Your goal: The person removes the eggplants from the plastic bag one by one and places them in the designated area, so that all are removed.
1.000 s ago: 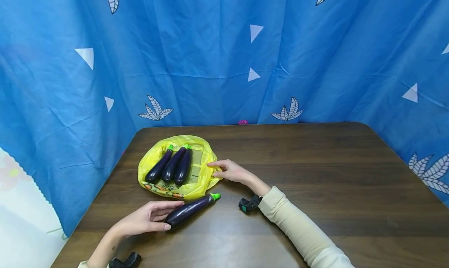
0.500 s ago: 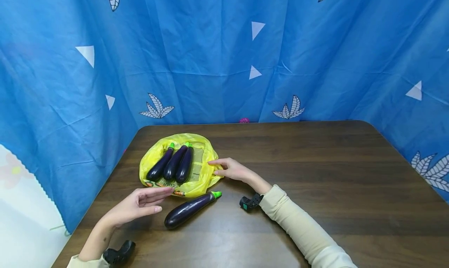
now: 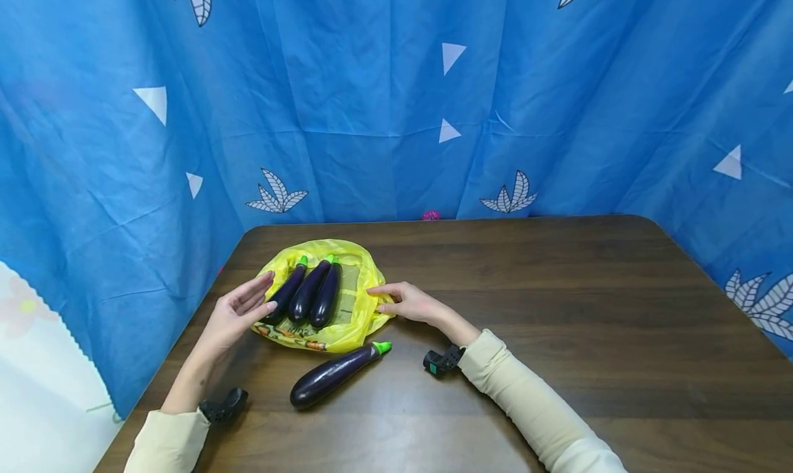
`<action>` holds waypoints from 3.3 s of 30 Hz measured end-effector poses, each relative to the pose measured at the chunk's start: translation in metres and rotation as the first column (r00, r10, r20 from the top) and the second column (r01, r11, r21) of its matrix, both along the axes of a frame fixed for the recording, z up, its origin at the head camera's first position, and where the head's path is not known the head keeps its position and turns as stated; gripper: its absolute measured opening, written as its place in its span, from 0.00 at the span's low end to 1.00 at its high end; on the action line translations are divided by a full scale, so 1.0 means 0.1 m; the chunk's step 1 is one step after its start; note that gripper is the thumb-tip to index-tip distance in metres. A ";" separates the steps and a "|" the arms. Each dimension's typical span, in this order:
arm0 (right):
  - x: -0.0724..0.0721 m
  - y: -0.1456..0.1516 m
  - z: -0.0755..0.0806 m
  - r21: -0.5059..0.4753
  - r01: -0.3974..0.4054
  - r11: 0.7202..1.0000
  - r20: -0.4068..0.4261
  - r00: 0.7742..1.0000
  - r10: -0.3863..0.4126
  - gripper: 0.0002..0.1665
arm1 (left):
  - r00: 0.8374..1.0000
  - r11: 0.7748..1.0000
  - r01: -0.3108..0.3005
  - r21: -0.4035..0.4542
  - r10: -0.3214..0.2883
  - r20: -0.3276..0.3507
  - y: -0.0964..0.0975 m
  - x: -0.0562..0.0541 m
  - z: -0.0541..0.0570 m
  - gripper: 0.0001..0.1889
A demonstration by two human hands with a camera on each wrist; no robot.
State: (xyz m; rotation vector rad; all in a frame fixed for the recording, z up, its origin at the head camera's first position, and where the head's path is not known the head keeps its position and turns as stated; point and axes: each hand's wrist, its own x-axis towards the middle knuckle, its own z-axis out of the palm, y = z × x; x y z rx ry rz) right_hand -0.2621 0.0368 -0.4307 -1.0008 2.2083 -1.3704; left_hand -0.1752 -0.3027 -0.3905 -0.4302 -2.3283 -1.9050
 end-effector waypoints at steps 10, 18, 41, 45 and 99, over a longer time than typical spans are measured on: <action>-0.03 0.00 -0.02 0.012 -0.010 1.000 -0.015 1.000 0.010 0.24 | 0.995 0.994 -0.060 -0.091 0.067 0.072 0.00 -0.16 -0.10 0.31; -0.02 0.00 0.02 -0.004 -0.012 1.000 -0.041 0.999 0.011 0.24 | 0.988 0.984 -0.052 -0.172 0.076 0.136 -0.09 -0.17 -0.12 0.34; 0.06 0.02 0.09 -0.005 -0.030 1.000 -0.040 0.999 0.029 0.23 | 0.976 0.957 -0.006 -0.291 0.069 0.207 -0.16 -0.19 -0.30 0.39; -0.01 0.01 -0.02 0.007 -0.013 1.000 -0.046 0.999 0.014 0.23 | 0.976 0.966 -0.028 -0.257 0.082 0.202 -0.16 -0.18 -0.31 0.37; -0.04 0.03 -0.01 -0.043 -0.050 0.998 0.047 0.998 0.052 0.24 | 0.992 0.985 0.079 -0.152 -0.062 0.113 0.11 0.15 0.32 0.28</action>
